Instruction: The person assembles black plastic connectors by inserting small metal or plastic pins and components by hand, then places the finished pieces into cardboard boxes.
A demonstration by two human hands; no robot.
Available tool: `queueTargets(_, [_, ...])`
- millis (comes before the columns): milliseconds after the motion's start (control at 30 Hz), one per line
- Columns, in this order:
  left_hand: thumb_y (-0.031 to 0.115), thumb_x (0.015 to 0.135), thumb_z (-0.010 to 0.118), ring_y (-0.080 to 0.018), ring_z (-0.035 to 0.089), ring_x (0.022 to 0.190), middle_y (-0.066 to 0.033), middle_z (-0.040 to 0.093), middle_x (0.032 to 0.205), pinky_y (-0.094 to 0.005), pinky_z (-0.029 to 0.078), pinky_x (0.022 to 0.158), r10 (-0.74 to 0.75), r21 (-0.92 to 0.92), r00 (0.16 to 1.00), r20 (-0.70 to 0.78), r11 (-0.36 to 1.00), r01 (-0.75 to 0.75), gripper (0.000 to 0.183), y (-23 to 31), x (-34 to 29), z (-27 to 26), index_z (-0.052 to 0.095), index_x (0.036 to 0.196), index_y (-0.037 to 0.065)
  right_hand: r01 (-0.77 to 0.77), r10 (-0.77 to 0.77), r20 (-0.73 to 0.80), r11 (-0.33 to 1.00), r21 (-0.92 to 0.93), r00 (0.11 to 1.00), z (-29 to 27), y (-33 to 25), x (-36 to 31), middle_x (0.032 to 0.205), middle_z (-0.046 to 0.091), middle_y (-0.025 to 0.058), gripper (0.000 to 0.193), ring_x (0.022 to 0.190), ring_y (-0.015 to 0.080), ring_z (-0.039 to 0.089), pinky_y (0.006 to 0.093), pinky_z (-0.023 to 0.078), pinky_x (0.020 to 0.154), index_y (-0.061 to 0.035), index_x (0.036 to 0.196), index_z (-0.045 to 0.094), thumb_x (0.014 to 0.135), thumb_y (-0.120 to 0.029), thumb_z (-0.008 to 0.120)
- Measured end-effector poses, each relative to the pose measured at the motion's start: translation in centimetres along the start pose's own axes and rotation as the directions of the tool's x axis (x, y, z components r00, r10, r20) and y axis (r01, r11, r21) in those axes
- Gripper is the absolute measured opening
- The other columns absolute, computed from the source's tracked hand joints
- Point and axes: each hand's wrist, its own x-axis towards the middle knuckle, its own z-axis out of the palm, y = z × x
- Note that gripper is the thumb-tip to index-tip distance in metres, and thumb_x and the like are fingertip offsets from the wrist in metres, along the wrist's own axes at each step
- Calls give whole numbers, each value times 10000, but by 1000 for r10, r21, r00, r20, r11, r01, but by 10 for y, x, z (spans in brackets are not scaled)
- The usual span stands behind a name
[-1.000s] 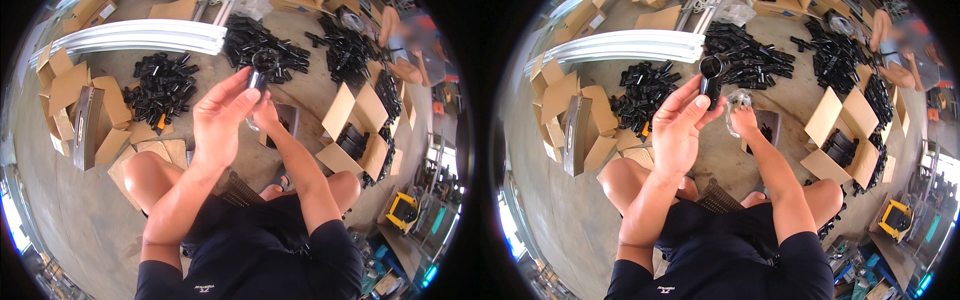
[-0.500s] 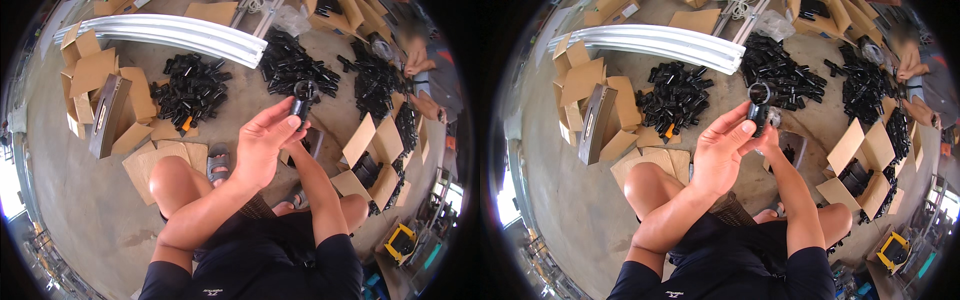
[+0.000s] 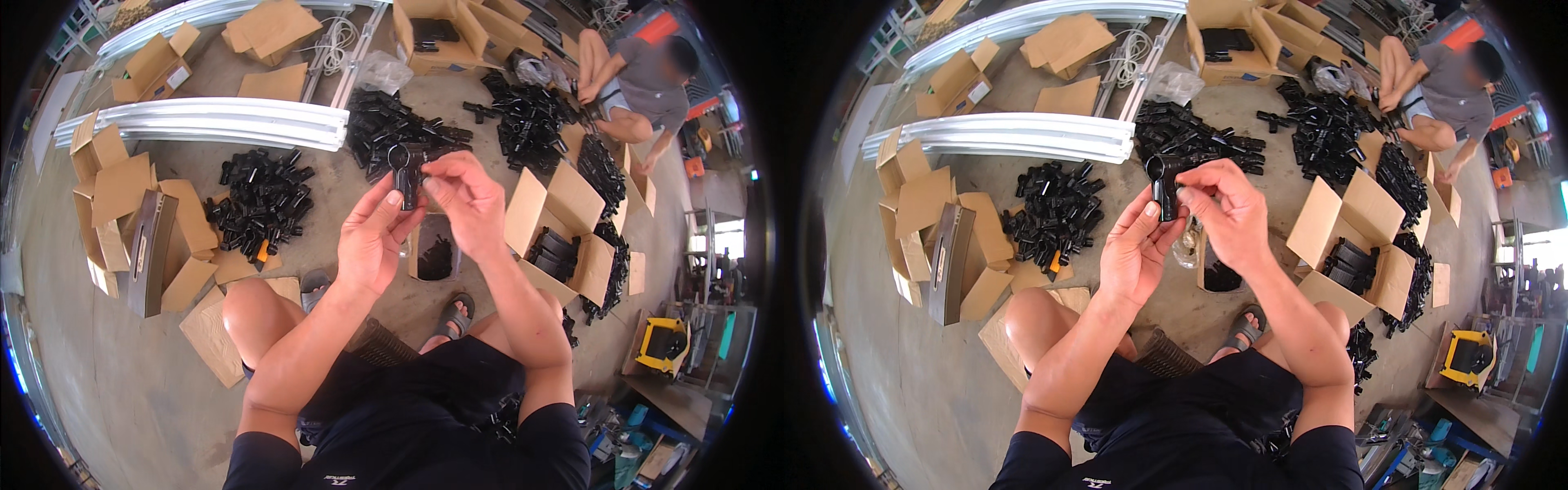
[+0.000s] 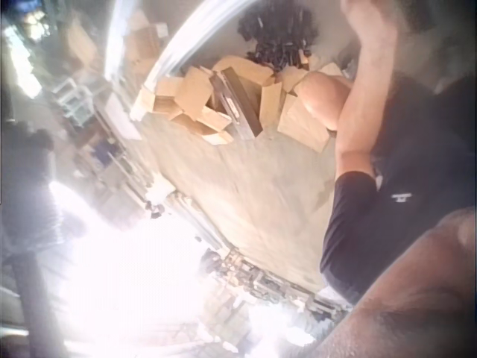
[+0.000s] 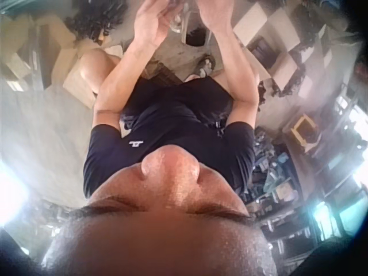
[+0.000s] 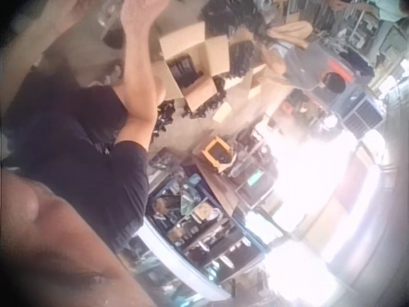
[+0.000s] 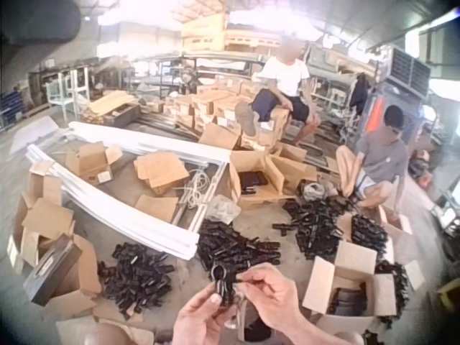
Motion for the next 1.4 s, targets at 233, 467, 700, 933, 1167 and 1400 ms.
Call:
queueTargets(233, [64,1008,625,-221,712,1063,-110,713,1184,-349,614,954,-27,59,997,68,998,23,351,-16,-6,7,609,1357,28,-59,51,-99,995,-81,994,-16,2,-34,1125,635,70,160,929,114,661,240,542,797,21,1094,707,938,53,688])
queueTargets(467, [69,1015,616,-239,710,1082,-102,710,1193,-360,614,955,-48,110,993,112,993,35,342,-26,-1,7,608,1355,32,86,-83,-153,996,15,985,-18,2,-34,1139,642,78,157,932,125,668,243,553,797,34,1095,708,946,67,669])
queueTargets(700, [53,1007,624,-242,717,1070,-108,716,1189,-364,618,946,-49,99,992,117,994,37,340,-33,4,8,619,1347,26,47,-61,-172,995,-87,983,-28,5,-32,1075,677,75,152,931,133,682,259,567,785,22,1079,715,931,51,694])
queueTargets(933, [18,985,649,-240,725,1051,-115,723,1197,-374,619,929,56,177,992,117,981,-76,340,-35,10,3,643,1325,14,144,-232,-125,863,-485,965,-28,-2,-28,1015,731,110,185,874,185,722,290,581,731,-13,1049,729,875,51,731])
queueTargets(1167, [-5,972,661,-220,723,1028,-106,722,1199,-380,618,926,75,167,990,122,981,-95,338,-34,10,2,656,1310,6,263,-348,-38,771,-581,937,-31,1,-24,988,730,115,182,859,233,708,310,564,708,-27,1019,729,860,63,729])
queueTargets(1400, [3,992,629,-269,729,1048,-132,726,1191,-434,614,952,128,245,982,138,956,-159,323,-36,9,-1,649,1314,10,358,-429,57,666,-655,902,-33,-3,-21,963,724,119,176,804,258,677,330,546,676,-16,995,718,839,65,735])
